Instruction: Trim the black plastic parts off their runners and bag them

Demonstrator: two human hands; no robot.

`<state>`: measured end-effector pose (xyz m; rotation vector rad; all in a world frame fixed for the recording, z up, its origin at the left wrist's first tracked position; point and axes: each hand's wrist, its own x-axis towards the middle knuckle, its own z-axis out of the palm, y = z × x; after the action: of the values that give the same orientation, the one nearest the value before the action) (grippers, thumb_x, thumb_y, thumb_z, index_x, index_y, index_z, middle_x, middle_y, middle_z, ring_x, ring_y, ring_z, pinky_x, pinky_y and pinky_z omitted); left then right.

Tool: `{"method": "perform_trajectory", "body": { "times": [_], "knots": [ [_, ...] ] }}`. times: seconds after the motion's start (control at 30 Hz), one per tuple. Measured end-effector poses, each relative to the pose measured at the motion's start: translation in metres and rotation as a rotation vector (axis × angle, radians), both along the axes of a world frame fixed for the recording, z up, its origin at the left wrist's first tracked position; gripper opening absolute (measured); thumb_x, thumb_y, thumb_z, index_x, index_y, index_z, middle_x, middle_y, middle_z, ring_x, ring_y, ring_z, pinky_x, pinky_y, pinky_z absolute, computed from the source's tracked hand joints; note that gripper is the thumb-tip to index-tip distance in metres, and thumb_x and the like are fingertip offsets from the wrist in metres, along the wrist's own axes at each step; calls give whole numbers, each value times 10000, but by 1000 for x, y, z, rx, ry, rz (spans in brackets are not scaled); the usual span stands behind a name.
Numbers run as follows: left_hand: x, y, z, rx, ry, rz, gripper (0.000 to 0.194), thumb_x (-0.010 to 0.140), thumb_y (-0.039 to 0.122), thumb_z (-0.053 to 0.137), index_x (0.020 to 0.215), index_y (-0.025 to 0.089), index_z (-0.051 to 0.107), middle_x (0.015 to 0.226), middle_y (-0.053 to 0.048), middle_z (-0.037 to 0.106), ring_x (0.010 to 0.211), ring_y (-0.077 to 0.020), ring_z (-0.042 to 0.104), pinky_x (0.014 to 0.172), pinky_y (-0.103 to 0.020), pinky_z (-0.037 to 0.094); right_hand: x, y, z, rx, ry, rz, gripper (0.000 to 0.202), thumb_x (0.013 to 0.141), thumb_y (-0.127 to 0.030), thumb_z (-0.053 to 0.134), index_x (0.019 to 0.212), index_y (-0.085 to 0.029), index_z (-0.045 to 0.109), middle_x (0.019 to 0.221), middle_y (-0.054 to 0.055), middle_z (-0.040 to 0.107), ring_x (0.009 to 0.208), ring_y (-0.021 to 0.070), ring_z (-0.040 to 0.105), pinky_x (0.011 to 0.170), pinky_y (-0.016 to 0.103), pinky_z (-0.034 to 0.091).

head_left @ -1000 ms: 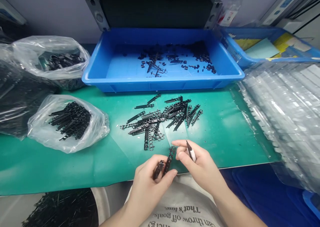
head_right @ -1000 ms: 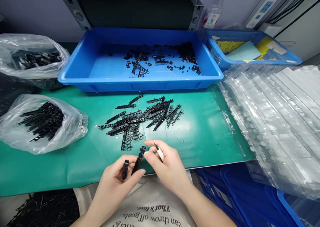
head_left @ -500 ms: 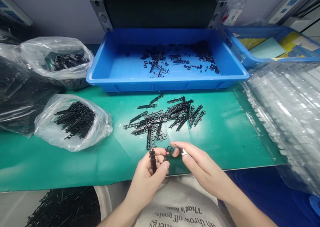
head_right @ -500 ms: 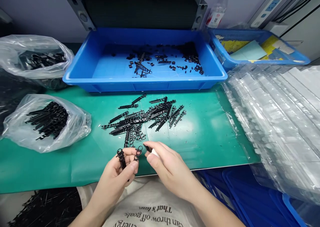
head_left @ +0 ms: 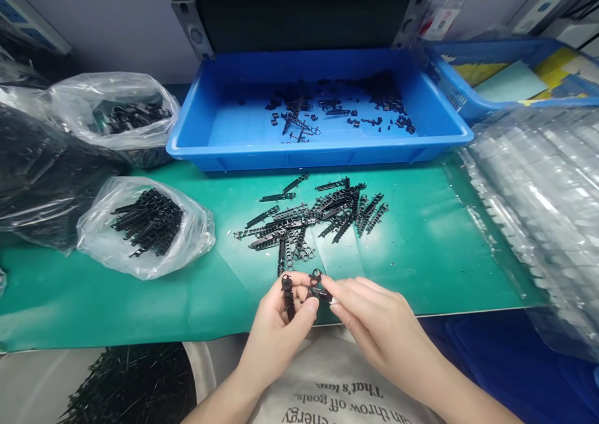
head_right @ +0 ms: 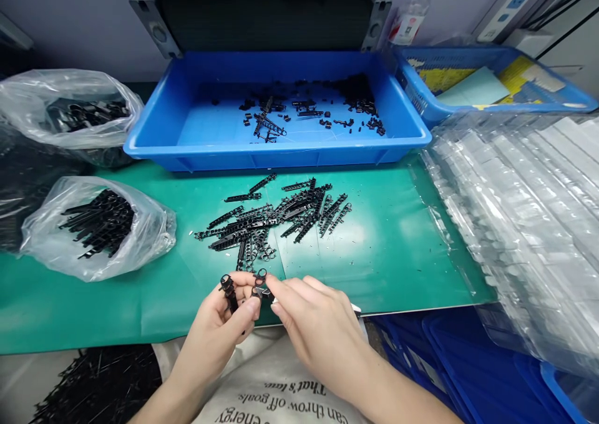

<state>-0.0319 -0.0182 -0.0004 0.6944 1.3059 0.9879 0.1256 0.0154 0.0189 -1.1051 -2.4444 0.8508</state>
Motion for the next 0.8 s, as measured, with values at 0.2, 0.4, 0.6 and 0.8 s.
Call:
{"method": "perform_trajectory", "body": {
  "times": [0.2,0.4,0.6,0.8],
  "knots": [
    [-1,1,1,4,46,-60,198,759,309,557,894,171,516,622,49,418,506,-74,348,455,-198,289,1,0,-2,-23,54,-3,344,923,-180,349,1244,-198,471,946,56,644,755,207,553,593,338,463],
    [-5,2,-3,32,58,-119,199,787,324,548,921,182,506,634,50,401,530,-80,360,475,-197,304,1,1,-5,-41,83,-4,337,920,-175,360,1232,-199,486,954,59,645,777,205,567,600,334,475],
    [-4,2,-2,27,27,-93,198,789,325,539,918,184,489,627,56,381,506,-72,323,445,-192,268,-2,-2,-6,-47,94,-45,332,922,-180,359,1230,-194,483,956,58,639,795,205,576,626,337,488],
    [-2,0,-3,57,53,-53,171,800,328,530,884,190,474,611,67,355,473,-62,275,438,-194,250,-5,-5,-7,-43,85,-61,339,918,-178,361,1234,-213,479,925,47,641,785,201,583,618,322,490]
  ]
}}
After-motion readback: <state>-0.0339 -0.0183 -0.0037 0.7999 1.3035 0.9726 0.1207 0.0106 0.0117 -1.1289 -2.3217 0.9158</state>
